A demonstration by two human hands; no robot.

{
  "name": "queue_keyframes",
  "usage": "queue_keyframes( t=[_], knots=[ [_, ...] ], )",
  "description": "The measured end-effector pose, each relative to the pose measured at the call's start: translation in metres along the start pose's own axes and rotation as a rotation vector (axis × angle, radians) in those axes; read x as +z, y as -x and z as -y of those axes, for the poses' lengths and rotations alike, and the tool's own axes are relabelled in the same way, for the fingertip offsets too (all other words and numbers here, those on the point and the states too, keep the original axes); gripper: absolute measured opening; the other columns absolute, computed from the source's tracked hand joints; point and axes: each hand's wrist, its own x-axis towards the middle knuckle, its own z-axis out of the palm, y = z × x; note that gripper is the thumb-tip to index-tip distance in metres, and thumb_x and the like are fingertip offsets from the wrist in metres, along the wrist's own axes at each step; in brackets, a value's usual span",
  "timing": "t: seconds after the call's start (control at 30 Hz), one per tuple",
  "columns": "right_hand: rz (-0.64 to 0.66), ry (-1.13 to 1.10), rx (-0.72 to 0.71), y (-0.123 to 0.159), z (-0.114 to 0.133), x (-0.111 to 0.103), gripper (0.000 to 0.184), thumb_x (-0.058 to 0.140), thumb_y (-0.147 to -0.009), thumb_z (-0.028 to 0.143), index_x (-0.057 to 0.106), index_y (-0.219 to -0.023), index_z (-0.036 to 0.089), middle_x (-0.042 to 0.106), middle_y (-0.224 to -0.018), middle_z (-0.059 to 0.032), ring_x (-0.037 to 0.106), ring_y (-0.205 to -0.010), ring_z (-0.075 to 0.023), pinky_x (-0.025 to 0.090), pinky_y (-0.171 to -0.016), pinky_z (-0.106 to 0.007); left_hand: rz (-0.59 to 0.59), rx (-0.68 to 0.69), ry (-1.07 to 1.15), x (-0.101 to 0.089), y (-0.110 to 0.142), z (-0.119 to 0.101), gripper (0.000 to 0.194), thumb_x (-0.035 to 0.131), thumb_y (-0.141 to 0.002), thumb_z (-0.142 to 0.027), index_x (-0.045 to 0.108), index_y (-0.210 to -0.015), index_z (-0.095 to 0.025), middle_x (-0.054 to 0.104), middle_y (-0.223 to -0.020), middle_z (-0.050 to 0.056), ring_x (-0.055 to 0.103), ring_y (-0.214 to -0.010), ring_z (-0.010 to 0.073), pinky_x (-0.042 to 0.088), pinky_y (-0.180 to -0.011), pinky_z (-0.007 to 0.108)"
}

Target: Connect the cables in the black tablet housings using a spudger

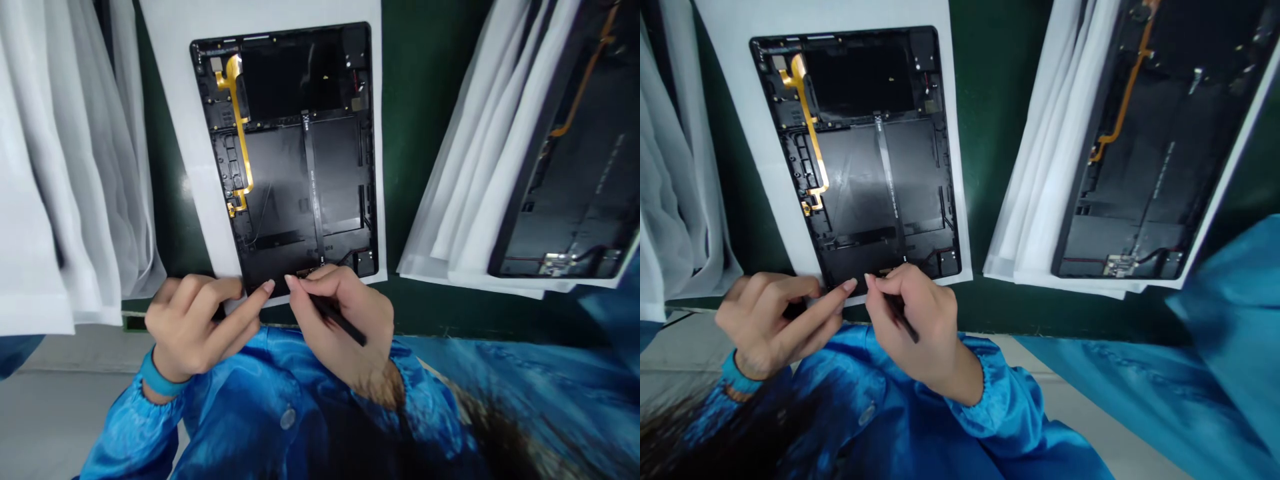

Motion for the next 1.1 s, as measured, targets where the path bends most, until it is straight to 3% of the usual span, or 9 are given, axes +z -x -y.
queue_keyframes(
  t=[0.33,0.57,0.77,0.9,1.1],
  knots=[
    [-0.058,-0.007,0.023,-0.003,0.002,-0.003,0.014,0.067,-0.086,0.010,0.060,-0.082,0.021,0.064,-0.072,0.0022,0.060,-0.061,-0.0104,0.050,-0.055,-0.024,-0.063,-0.054,-0.002,0.002,0.000,-0.003,0.043,0.076,-0.074,-0.024,0.068,-0.116,-0.025,0.064,-0.078,0.000,0.045,-0.065,0.0154,0.032,-0.055,0.031],
    [-0.014,-0.272,0.069,0.000,-0.006,-0.015,0.012,0.071,-0.085,0.013,0.064,-0.089,0.021,0.065,-0.078,0.0020,0.057,-0.055,-0.0084,0.048,-0.047,-0.022,-0.040,-0.051,-0.010,0.003,0.002,-0.004,0.048,0.074,-0.074,-0.027,0.066,-0.122,-0.026,0.062,-0.079,0.000,0.044,-0.064,0.0155,0.030,-0.056,0.031],
    [0.066,-0.064,-0.086,0.009,-0.010,-0.021,0.026,0.064,-0.087,0.009,0.065,-0.108,0.024,0.074,-0.096,-0.0053,0.073,-0.083,-0.0179,0.062,-0.066,-0.031,-0.011,-0.075,-0.033,0.005,0.004,-0.007,0.051,0.067,-0.081,-0.033,0.061,-0.131,-0.030,0.058,-0.082,0.002,0.042,-0.067,0.0179,0.027,-0.059,0.033],
    [0.032,0.078,-0.120,0.014,-0.009,-0.018,0.023,0.067,-0.087,0.012,0.062,-0.104,0.025,0.075,-0.093,-0.0024,0.074,-0.081,-0.0169,0.061,-0.066,-0.028,0.026,-0.108,-0.040,0.005,0.004,-0.011,0.053,0.062,-0.084,-0.038,0.055,-0.137,-0.035,0.057,-0.085,0.002,0.044,-0.070,0.0187,0.028,-0.062,0.034],
    [0.017,0.102,-0.069,0.018,-0.011,-0.013,0.021,0.069,-0.088,0.018,0.054,-0.098,0.028,0.073,-0.089,0.0012,0.073,-0.070,-0.0147,0.058,-0.058,-0.025,0.068,-0.106,-0.047,0.005,0.000,-0.014,0.049,0.059,-0.087,-0.042,0.056,-0.135,-0.036,0.055,-0.086,0.003,0.046,-0.073,0.0193,0.030,-0.063,0.034]
  ],
)
